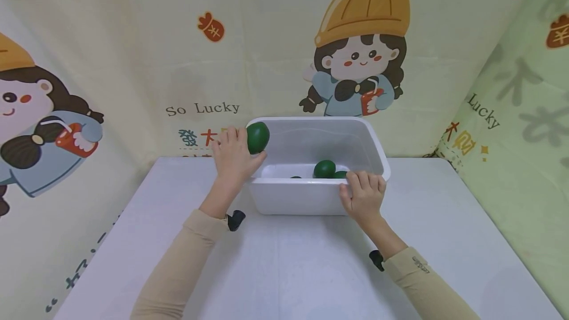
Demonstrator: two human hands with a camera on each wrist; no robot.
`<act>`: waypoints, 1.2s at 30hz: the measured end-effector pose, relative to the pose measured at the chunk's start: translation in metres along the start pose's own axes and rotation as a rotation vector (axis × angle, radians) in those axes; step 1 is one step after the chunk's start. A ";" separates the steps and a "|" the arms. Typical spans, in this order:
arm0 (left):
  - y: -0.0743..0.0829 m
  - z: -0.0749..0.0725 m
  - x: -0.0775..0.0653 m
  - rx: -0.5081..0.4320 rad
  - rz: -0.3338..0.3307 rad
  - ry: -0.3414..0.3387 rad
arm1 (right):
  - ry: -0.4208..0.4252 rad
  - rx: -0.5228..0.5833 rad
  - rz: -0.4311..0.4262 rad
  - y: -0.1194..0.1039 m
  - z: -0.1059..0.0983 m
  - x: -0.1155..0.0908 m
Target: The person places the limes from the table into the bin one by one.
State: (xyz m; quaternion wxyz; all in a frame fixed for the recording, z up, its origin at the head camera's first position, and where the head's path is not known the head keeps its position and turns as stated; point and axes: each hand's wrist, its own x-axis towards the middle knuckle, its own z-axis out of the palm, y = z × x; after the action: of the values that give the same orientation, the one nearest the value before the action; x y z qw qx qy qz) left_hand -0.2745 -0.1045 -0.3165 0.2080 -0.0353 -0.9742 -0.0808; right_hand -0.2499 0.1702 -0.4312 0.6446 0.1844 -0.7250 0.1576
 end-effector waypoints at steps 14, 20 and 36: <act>0.015 0.007 0.004 0.057 0.042 -0.071 | 0.010 0.003 0.000 0.000 0.000 0.001; 0.020 0.010 0.004 0.086 0.069 -0.053 | 0.017 0.006 -0.002 0.000 0.000 0.001; 0.031 0.016 0.005 0.099 0.108 -0.075 | 0.016 0.002 -0.002 0.000 0.000 0.001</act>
State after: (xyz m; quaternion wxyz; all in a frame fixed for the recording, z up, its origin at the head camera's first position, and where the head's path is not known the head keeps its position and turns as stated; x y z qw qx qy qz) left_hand -0.2821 -0.0715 -0.3240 0.1769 -0.0806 -0.9807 -0.0198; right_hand -0.2499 0.1696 -0.4307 0.6505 0.1846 -0.7193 0.1594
